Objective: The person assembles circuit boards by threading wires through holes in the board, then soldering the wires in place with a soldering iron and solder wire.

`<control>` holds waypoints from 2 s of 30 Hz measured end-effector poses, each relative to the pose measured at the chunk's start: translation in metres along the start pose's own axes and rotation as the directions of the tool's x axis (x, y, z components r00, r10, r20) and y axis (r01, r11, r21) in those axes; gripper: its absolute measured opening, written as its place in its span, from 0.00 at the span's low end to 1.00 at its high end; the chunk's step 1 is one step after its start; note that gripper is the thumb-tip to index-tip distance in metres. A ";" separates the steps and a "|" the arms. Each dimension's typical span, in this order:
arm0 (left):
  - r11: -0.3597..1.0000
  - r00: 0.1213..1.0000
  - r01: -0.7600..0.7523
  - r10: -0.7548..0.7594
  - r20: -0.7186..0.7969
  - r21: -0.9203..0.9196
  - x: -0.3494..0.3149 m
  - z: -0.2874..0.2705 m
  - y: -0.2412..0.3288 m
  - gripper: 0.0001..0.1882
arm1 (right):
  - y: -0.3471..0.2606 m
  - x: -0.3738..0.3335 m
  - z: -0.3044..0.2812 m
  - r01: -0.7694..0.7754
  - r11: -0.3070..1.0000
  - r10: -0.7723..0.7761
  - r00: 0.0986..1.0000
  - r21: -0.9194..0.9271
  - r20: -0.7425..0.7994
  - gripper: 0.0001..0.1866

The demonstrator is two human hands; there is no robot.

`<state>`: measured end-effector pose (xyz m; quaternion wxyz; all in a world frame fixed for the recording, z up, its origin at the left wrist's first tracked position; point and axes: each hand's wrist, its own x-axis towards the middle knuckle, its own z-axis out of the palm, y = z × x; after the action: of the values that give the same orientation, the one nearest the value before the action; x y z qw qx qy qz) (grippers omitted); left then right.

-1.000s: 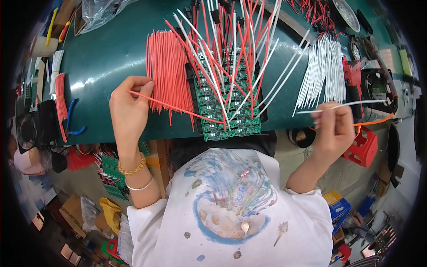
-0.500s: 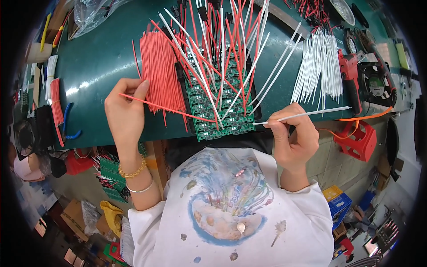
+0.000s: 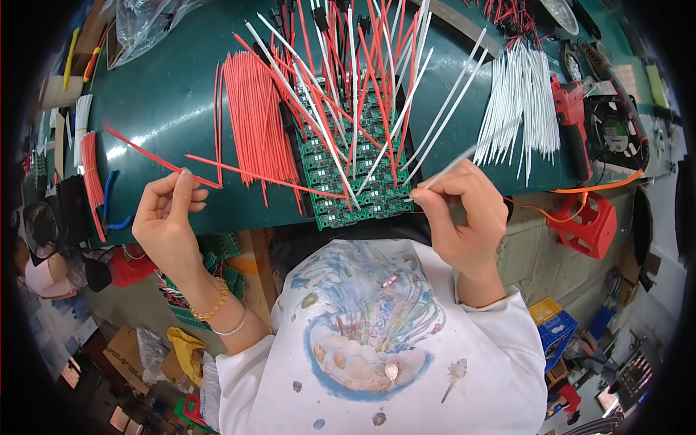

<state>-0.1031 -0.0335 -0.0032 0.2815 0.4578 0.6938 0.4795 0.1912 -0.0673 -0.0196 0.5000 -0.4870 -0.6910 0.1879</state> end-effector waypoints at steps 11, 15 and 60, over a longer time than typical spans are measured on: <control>0.996 0.981 0.033 -0.047 0.187 0.080 0.000 -0.007 -0.004 0.05 | 0.000 -0.002 0.003 -0.090 0.995 0.088 0.995 -0.030 -0.052 0.09; 0.991 0.987 -0.104 0.113 -0.110 0.086 -0.028 -0.012 0.042 0.05 | 0.001 0.003 0.001 0.128 0.988 -0.135 0.987 -0.084 -0.089 0.10; 0.764 0.663 -0.645 0.552 0.505 0.012 -0.080 0.092 0.044 0.07 | 0.001 -0.010 -0.008 0.075 0.997 -0.076 0.996 -0.023 -0.039 0.15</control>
<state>0.0227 -0.0635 -0.0019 0.2227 0.7878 0.4552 0.3501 0.1994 -0.0773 -0.0222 0.5153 -0.4696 -0.7007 0.1517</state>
